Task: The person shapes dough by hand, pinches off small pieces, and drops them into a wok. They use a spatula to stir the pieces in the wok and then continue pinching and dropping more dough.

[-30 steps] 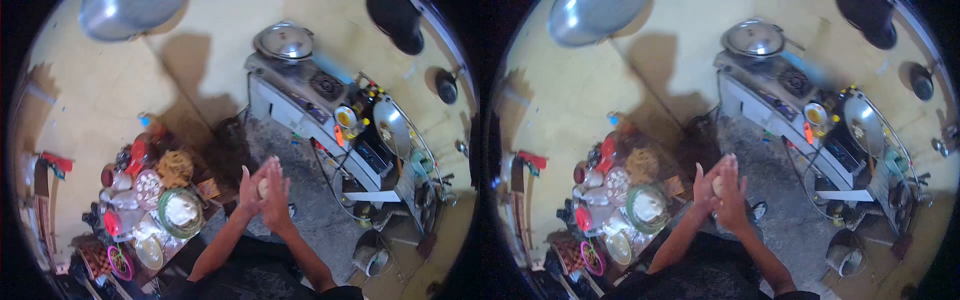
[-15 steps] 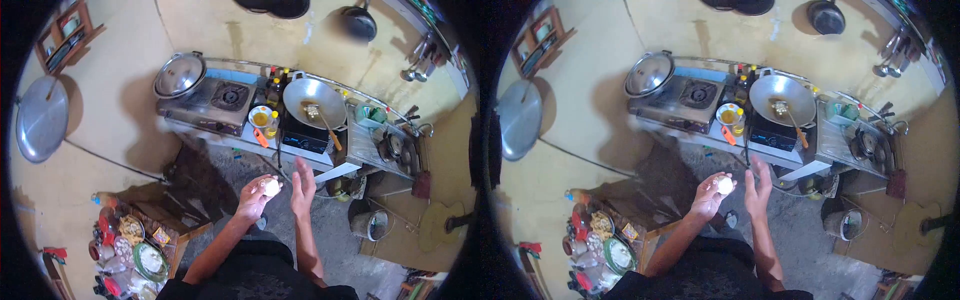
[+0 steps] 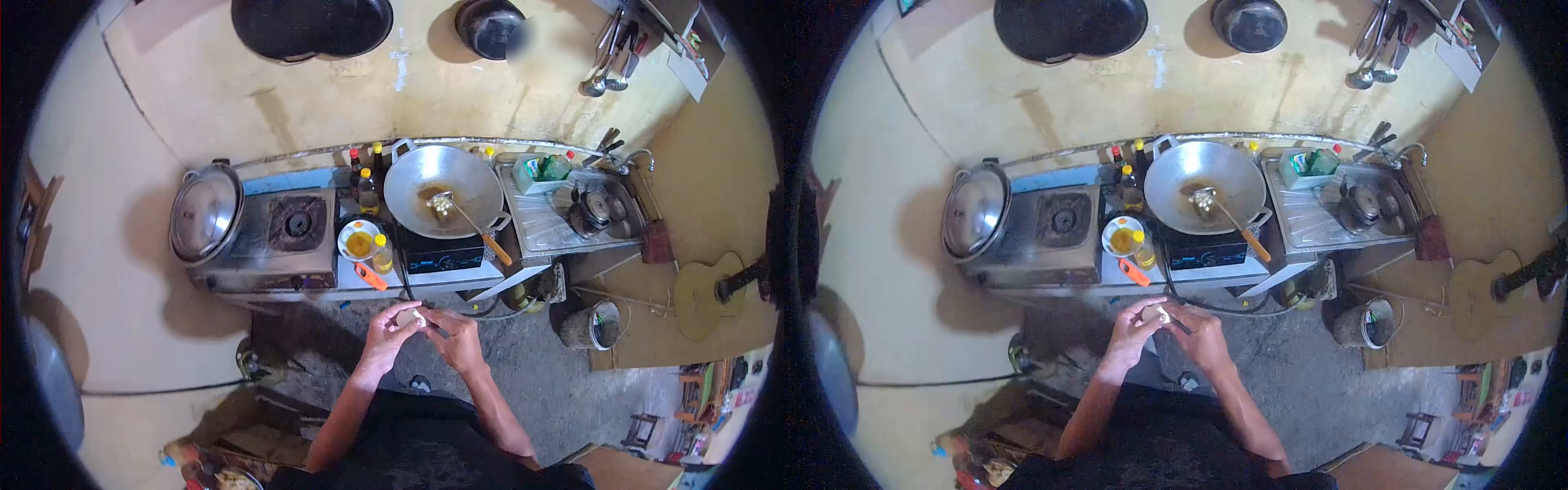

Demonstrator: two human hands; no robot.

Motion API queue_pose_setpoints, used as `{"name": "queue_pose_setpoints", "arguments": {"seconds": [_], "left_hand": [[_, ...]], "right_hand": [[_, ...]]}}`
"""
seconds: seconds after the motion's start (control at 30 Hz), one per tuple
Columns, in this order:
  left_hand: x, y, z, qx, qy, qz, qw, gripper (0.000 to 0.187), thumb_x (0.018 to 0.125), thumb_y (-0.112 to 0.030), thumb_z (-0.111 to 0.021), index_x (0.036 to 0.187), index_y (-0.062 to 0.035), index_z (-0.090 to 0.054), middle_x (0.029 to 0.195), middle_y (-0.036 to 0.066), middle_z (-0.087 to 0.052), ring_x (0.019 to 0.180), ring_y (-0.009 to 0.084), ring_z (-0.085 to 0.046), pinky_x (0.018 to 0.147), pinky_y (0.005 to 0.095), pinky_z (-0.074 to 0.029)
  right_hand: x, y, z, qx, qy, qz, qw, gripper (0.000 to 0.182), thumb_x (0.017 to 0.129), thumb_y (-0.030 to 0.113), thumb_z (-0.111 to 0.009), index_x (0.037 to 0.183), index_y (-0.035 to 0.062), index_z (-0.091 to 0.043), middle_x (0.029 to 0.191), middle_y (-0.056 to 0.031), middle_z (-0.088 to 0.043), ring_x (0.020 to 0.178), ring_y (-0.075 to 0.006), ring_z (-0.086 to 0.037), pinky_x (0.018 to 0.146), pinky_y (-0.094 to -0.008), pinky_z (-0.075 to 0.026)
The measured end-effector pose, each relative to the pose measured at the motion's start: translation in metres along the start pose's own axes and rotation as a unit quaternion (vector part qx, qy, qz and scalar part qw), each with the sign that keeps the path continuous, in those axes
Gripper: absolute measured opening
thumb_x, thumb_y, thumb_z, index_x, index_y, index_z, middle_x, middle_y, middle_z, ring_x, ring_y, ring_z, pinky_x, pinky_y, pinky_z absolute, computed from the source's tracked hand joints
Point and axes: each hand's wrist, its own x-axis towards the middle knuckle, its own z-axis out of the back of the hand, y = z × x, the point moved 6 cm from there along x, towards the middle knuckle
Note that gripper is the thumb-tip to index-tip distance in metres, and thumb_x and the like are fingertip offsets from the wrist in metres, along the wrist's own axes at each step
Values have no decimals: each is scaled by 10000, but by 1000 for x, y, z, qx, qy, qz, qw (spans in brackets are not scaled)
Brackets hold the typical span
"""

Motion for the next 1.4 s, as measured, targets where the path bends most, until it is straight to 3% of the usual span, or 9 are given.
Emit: {"name": "queue_pose_setpoints", "arguments": {"seconds": [0.07,0.27,0.5,0.53,0.73,0.87,1.1,1.23,1.4], "left_hand": [[21,-16,12,45,-6,-13,999,329,866,-32,-732,1179,37,-656,1006,62,-696,900,108,-650,818,262,-542],[73,-28,57,-7,-26,35,999,285,889,-70,-720,1140,34,-633,1009,77,-682,921,120,-650,828,263,-532],[103,-55,50,-81,16,85,993,445,945,-116,-654,1322,42,-477,1077,80,-638,1082,143,-604,877,294,-564],[109,-68,45,-33,63,28,997,434,944,-104,-651,1318,57,-499,1101,104,-644,1059,167,-627,867,312,-588],[129,-67,37,24,64,67,995,256,950,-103,-644,1142,63,-615,1005,128,-687,792,178,-697,692,284,-598],[148,-65,29,58,29,35,997,195,953,-123,-645,1050,44,-624,877,108,-690,681,156,-674,551,248,-521],[179,-58,-10,-13,-47,-17,999,204,957,-159,-641,1051,20,-611,897,99,-675,662,141,-633,535,263,-496],[186,-50,-50,-34,-26,29,999,250,964,-144,-627,1145,28,-610,928,84,-669,673,125,-617,565,252,-494],[183,-28,-68,59,-29,88,994,297,907,-210,-713,1104,3,-652,824,40,-669,669,97,-612,583,238,-479]], "right_hand": [[22,1,-4,36,-13,-20,999,298,787,51,-769,1082,43,-730,1058,-158,-726,991,-292,-704,863,-370,-543],[68,-18,-34,160,-75,-86,981,247,796,-12,-744,1040,18,-745,996,-124,-740,912,-205,-700,834,-325,-537],[123,-19,-46,240,-31,-109,964,338,780,-35,-750,1109,39,-729,1095,-120,-701,957,-221,-681,837,-326,-537],[129,-17,-44,227,-10,-111,967,345,776,-30,-755,1113,43,-729,1085,-121,-705,960,-224,-682,833,-325,-538],[158,-7,-14,35,19,-13,999,184,772,8,-777,954,25,-759,894,-140,-738,799,-259,-717,718,-332,-557],[173,-25,6,97,15,12,995,183,782,-3,-772,963,20,-758,906,-128,-741,821,-215,-715,726,-318,-553],[198,-63,41,343,28,-5,939,262,794,-38,-752,1052,9,-733,990,-125,-730,918,-169,-678,800,-306,-540],[199,-67,77,196,58,114,972,310,785,-3,-763,1087,62,-734,1063,-126,-726,971,-253,-695,829,-328,-541],[188,-95,101,160,72,103,979,262,802,51,-759,1063,66,-738,1040,-132,-728,935,-287,-707,814,-362,-555]]}}
